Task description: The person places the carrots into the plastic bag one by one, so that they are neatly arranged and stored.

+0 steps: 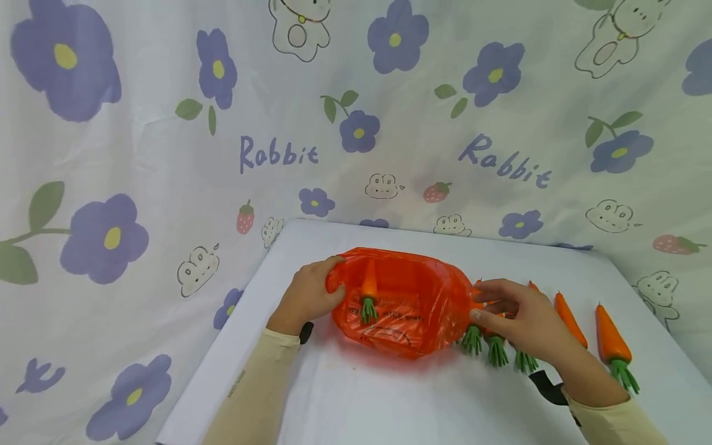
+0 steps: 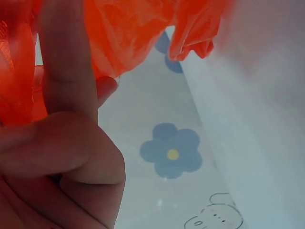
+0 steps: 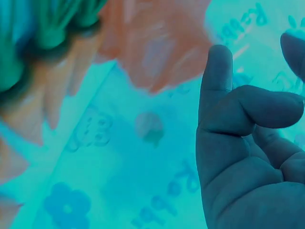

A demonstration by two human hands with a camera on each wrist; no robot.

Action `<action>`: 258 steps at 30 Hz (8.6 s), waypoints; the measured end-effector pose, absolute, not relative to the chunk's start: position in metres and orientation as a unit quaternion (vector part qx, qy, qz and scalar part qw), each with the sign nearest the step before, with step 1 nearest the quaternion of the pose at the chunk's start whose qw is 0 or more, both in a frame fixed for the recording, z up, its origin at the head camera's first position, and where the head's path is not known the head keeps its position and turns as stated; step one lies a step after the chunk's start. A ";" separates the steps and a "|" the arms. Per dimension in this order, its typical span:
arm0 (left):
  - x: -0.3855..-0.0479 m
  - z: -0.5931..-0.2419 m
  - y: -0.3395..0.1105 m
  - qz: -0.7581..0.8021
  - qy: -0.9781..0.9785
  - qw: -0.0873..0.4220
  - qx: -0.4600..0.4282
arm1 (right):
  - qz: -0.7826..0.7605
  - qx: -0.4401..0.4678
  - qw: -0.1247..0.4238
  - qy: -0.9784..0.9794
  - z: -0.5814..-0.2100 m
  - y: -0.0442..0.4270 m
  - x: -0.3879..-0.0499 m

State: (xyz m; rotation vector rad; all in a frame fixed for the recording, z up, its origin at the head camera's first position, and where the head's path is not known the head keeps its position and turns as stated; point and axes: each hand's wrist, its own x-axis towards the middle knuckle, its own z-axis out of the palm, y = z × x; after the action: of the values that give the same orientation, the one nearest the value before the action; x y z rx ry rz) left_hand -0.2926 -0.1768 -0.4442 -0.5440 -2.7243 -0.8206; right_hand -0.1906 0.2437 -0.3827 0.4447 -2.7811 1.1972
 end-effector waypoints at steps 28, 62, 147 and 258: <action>-0.294 -0.450 -0.176 -0.285 -0.932 0.120 -0.190 | 0.412 0.037 0.075 -0.907 -0.435 0.350 -0.183; -0.297 -0.447 -0.174 -0.284 -0.932 0.118 -0.191 | 0.251 -0.103 0.013 -0.962 -0.461 0.414 -0.191; -0.296 -0.451 -0.175 -0.298 -0.931 0.099 -0.185 | 0.421 -0.062 0.055 -0.903 -0.466 0.394 -0.194; -0.293 -0.451 -0.174 -0.298 -0.921 0.131 -0.215 | 0.430 0.071 -0.157 -0.886 -0.434 0.045 -0.322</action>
State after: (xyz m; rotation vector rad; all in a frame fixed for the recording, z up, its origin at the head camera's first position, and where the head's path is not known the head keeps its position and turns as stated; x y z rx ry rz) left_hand -0.2926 -0.1744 -0.4514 -0.6235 -2.6740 -0.8657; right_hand -0.3223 0.0448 -0.4340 0.2497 -3.1011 1.5057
